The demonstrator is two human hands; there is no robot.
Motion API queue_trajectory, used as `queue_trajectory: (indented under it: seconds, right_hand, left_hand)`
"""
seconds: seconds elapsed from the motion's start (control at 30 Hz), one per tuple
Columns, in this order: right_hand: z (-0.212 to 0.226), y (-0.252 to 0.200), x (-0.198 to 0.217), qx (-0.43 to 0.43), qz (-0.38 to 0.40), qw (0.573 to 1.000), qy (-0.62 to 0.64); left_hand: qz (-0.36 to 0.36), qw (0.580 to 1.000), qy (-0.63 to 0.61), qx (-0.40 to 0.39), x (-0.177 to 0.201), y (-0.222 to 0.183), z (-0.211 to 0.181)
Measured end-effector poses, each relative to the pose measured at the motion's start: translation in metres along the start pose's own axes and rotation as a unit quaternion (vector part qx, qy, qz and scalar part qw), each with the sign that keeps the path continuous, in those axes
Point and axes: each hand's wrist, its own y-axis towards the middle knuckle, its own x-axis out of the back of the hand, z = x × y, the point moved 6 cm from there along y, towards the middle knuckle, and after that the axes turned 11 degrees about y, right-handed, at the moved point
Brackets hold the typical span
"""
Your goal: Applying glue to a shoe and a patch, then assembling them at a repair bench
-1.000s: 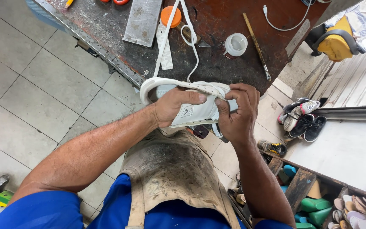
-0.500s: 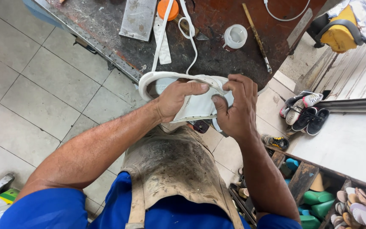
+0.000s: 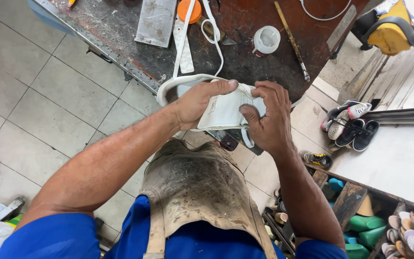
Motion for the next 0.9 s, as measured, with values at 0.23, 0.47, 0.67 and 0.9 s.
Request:
queue_trajectory:
  seconds: [0.23,0.47,0.67,0.9]
  right_hand:
    - [-0.015,0.003,-0.001,-0.005,0.045,0.998,0.050]
    - [-0.023,0.002,-0.009,-0.007,0.042,0.999,0.001]
    - [-0.035,0.011,-0.001,-0.051,0.115,0.985,0.115]
    - [-0.039,0.009,-0.002,-0.083,0.115,0.985,0.094]
  left_hand:
    - [0.012,0.999,0.029,0.022,0.006,-0.002,-0.005]
    - [0.010,0.997,0.071,-0.024,0.018,0.013,-0.002]
    - [0.006,0.997,0.077,-0.024,0.025,0.019,-0.001]
    - [-0.012,0.996,0.083,-0.032,0.019,0.012,-0.005]
